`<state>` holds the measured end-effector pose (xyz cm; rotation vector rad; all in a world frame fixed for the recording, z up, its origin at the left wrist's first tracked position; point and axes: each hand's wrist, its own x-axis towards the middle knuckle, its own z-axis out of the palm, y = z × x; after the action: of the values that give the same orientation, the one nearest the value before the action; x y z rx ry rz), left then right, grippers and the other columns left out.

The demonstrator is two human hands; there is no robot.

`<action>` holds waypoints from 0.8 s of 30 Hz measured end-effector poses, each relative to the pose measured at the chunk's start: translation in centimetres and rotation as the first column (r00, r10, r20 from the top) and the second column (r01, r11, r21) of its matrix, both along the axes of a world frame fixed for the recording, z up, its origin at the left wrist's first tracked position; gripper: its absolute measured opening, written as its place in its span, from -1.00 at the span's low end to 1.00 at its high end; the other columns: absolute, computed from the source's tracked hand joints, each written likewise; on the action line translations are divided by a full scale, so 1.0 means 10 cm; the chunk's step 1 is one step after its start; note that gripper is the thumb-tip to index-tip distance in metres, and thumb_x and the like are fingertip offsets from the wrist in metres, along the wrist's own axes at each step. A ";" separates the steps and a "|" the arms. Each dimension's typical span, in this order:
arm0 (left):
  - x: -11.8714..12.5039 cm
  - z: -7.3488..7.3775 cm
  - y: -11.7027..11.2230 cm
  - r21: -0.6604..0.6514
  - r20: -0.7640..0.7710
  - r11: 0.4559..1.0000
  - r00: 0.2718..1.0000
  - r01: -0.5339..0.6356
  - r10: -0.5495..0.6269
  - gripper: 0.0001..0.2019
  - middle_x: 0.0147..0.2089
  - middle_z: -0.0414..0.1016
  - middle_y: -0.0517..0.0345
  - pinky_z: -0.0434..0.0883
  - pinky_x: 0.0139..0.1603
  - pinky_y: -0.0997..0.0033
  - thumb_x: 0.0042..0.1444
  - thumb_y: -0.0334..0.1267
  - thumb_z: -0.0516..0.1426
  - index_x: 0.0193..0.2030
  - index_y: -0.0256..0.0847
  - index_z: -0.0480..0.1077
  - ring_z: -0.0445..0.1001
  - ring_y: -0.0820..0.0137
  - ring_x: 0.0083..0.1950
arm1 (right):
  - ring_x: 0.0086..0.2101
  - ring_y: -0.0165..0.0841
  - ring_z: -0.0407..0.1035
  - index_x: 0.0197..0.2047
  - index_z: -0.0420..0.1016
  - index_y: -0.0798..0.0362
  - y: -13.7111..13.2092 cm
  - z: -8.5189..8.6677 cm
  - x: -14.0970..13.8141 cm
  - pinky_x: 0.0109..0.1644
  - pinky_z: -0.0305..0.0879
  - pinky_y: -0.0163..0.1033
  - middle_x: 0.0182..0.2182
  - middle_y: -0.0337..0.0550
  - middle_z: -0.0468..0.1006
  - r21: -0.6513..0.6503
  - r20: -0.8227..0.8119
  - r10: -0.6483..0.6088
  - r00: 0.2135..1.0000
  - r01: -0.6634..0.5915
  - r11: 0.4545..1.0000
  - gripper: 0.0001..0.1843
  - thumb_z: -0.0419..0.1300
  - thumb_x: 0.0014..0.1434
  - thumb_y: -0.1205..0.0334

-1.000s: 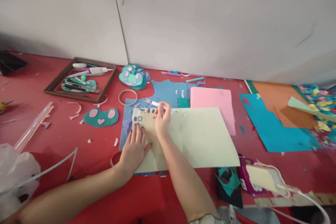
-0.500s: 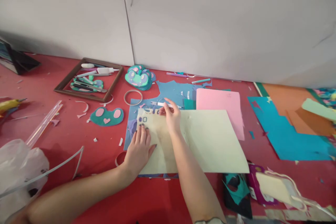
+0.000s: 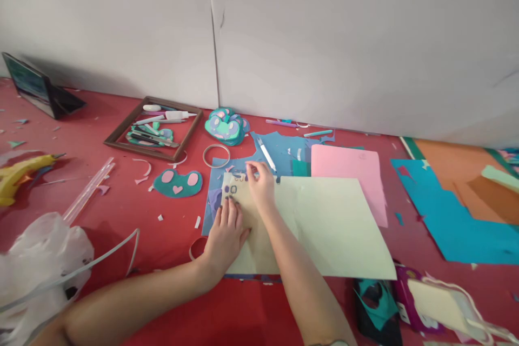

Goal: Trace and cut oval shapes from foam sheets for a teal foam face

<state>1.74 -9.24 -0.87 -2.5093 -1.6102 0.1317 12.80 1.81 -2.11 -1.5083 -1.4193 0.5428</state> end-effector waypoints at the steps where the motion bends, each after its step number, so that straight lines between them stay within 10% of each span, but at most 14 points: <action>1: 0.00 -0.01 0.00 -0.002 0.006 1.000 1.000 -0.001 0.002 -0.49 0.23 0.37 -0.30 0.39 0.16 0.13 0.27 -0.08 -0.01 0.21 -0.42 0.32 0.33 0.02 0.27 | -0.32 -0.31 0.46 -0.25 0.50 0.04 0.04 0.05 -0.07 -0.24 0.41 -0.23 -0.29 -0.05 0.59 -0.036 0.059 0.058 0.997 -0.056 0.998 -0.69 0.04 0.25 0.03; 10: 0.01 -0.09 -0.02 0.009 0.057 1.000 0.998 -0.005 0.004 -0.50 0.27 0.33 -0.27 0.33 0.21 0.11 0.28 -0.08 -0.03 0.20 -0.39 0.35 0.28 0.01 0.30 | -0.17 -0.14 0.52 -0.19 0.50 0.14 0.47 0.40 -0.60 -0.18 0.30 -0.20 -0.23 0.14 0.62 -0.547 0.543 0.311 0.780 0.047 0.836 -0.71 0.05 0.28 0.12; 24: 0.01 -0.07 -0.03 0.023 0.086 1.000 0.996 -0.019 0.017 -0.50 0.26 0.34 -0.27 0.33 0.21 0.11 0.27 -0.06 -0.01 0.18 -0.39 0.36 0.26 0.03 0.32 | -0.30 -0.25 0.48 -0.20 0.45 0.08 0.79 0.52 -0.48 -0.29 0.21 -0.29 -0.32 -0.01 0.60 -0.359 0.530 0.199 0.824 0.006 0.933 -0.76 -0.03 0.31 0.24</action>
<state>1.81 -9.51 -1.56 -2.5149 -1.6566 0.0071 8.03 9.72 3.07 -1.9973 -1.9391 0.4429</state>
